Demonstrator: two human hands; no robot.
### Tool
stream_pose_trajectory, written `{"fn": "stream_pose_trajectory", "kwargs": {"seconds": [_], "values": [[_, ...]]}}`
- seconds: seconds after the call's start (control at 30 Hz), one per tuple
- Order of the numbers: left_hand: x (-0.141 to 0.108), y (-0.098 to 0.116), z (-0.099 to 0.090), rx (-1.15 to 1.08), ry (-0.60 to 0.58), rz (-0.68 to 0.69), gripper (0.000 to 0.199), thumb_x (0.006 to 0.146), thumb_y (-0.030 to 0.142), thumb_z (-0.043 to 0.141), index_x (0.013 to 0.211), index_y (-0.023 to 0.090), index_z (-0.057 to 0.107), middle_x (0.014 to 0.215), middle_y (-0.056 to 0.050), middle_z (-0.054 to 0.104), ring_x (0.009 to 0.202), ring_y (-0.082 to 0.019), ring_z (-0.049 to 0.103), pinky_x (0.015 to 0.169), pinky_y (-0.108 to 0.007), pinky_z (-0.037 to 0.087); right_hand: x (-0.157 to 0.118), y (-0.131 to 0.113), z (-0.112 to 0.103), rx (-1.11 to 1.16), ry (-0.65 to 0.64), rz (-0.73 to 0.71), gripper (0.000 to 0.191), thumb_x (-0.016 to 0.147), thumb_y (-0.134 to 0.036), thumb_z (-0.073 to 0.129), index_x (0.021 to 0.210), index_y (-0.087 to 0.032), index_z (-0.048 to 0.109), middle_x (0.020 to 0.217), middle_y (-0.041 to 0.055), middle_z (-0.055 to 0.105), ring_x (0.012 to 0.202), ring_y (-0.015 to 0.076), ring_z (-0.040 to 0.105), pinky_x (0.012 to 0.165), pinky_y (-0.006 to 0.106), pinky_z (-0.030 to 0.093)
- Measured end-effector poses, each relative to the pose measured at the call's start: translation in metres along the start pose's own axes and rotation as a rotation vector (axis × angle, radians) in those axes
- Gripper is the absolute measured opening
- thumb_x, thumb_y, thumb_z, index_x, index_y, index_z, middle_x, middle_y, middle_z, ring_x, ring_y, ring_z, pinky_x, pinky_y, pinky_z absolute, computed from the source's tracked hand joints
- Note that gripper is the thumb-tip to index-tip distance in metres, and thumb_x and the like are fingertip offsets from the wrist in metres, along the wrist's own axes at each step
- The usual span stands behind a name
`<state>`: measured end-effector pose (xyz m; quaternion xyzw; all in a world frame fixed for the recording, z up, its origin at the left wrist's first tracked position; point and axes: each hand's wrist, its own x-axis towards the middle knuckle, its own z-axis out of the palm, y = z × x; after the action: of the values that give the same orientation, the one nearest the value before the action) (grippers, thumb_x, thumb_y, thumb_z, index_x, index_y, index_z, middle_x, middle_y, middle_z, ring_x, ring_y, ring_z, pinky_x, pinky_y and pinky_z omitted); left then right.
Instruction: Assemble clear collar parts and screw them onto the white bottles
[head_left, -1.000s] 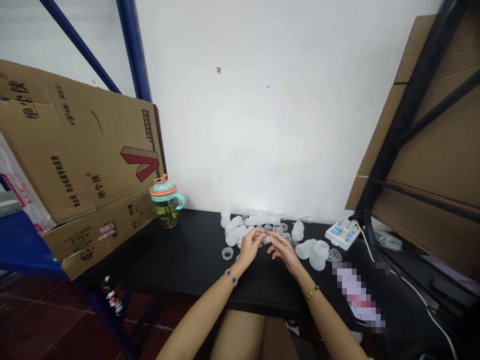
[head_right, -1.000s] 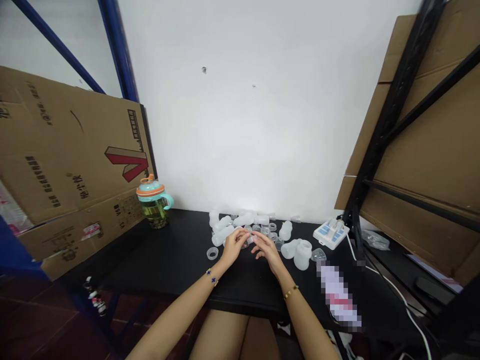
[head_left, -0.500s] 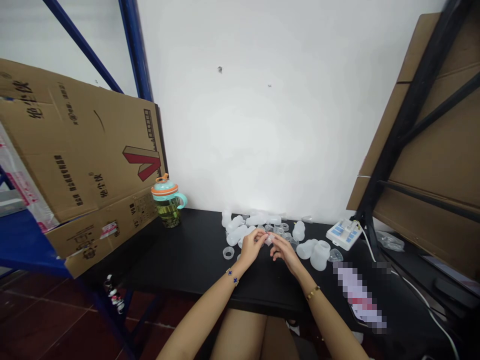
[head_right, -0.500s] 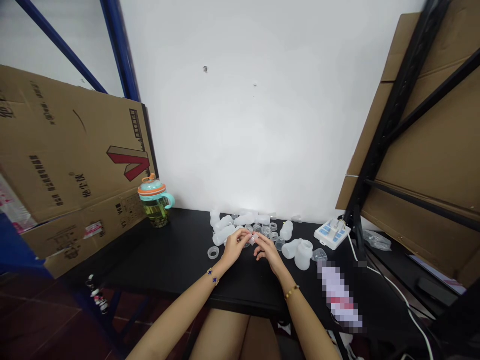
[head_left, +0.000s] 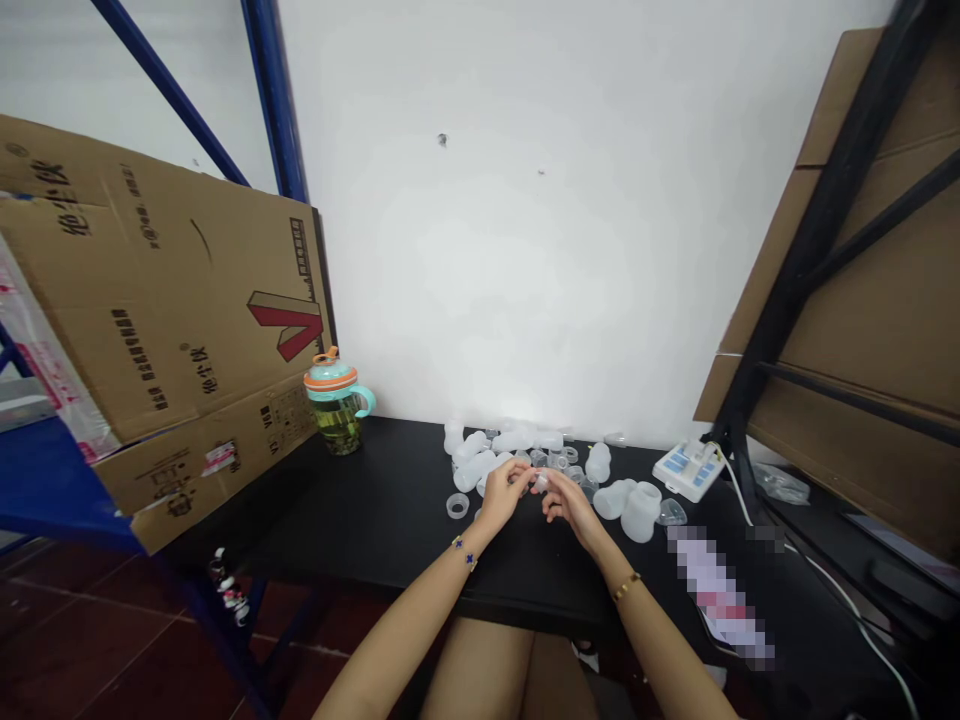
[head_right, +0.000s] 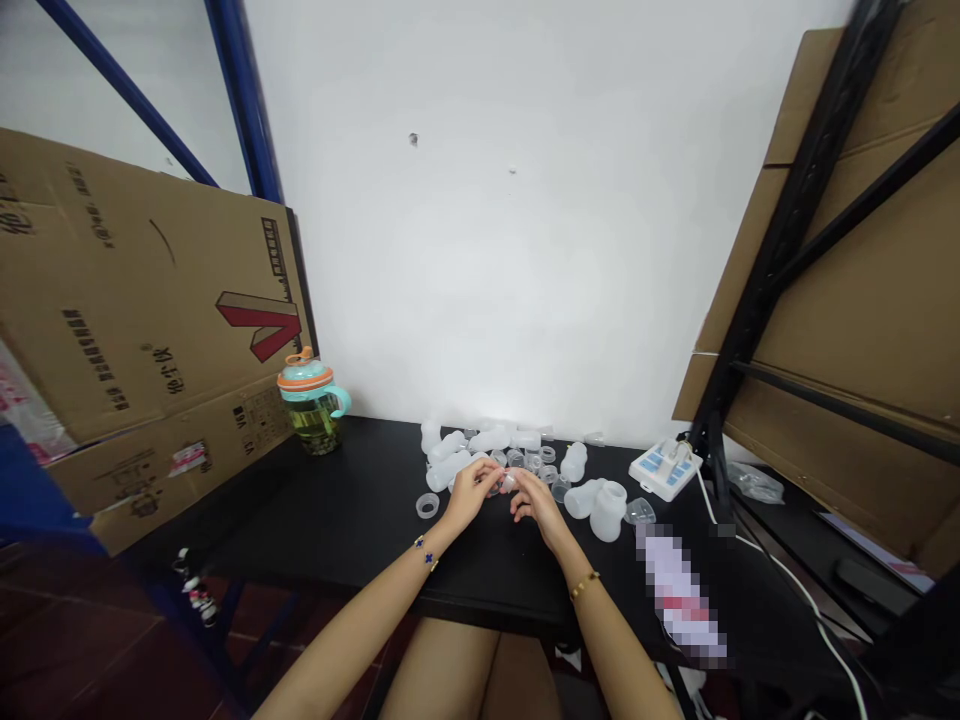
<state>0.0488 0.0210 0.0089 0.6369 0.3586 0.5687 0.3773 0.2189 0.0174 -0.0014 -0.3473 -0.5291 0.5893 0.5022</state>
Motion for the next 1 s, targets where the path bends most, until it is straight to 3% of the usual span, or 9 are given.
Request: {"fn": "stream_pose_trajectory", "kwargs": {"seconds": [0.2,0.47,0.67,1.0], "values": [[0.000,0.000,0.000,0.008,0.001,-0.001,0.031,0.087,0.049,0.063,0.090,0.018,0.066,0.077,-0.003,0.071,0.064,-0.017,0.066,0.057,-0.025,0.050,0.000,-0.001,0.002,0.001,0.007,0.018,0.041,0.085,-0.054,0.066,0.105,-0.019,0.061,0.084,0.0046,0.071,0.053,0.0107,0.061,0.042,0.019,0.051],[-0.006,0.009,-0.001,0.144,-0.037,0.081,0.039,0.095,0.046,0.052,0.125,0.022,0.058,0.079,0.000,0.071,0.071,-0.018,0.068,0.068,-0.028,0.052,-0.002,-0.003,0.003,0.033,0.050,0.026,0.038,0.086,-0.054,0.066,0.101,-0.021,0.055,0.080,0.0047,0.074,0.051,0.0113,0.063,0.042,0.019,0.051],[-0.006,0.003,0.001,0.291,-0.108,0.110,0.042,0.086,0.043,0.065,0.122,0.023,0.061,0.091,-0.002,0.075,0.071,-0.018,0.069,0.063,-0.027,0.051,0.000,0.001,0.001,0.008,0.094,0.042,0.036,0.086,-0.055,0.067,0.092,-0.021,0.055,0.071,0.0011,0.069,0.049,0.0114,0.064,0.043,0.019,0.051],[-0.005,-0.001,0.000,0.333,-0.078,0.134,0.030,0.091,0.038,0.058,0.115,0.022,0.065,0.088,-0.003,0.075,0.071,-0.018,0.069,0.062,-0.026,0.050,-0.002,-0.002,0.004,-0.029,0.079,0.042,0.038,0.085,-0.052,0.069,0.105,-0.020,0.061,0.077,0.0037,0.071,0.051,0.0109,0.065,0.042,0.018,0.052]]}}
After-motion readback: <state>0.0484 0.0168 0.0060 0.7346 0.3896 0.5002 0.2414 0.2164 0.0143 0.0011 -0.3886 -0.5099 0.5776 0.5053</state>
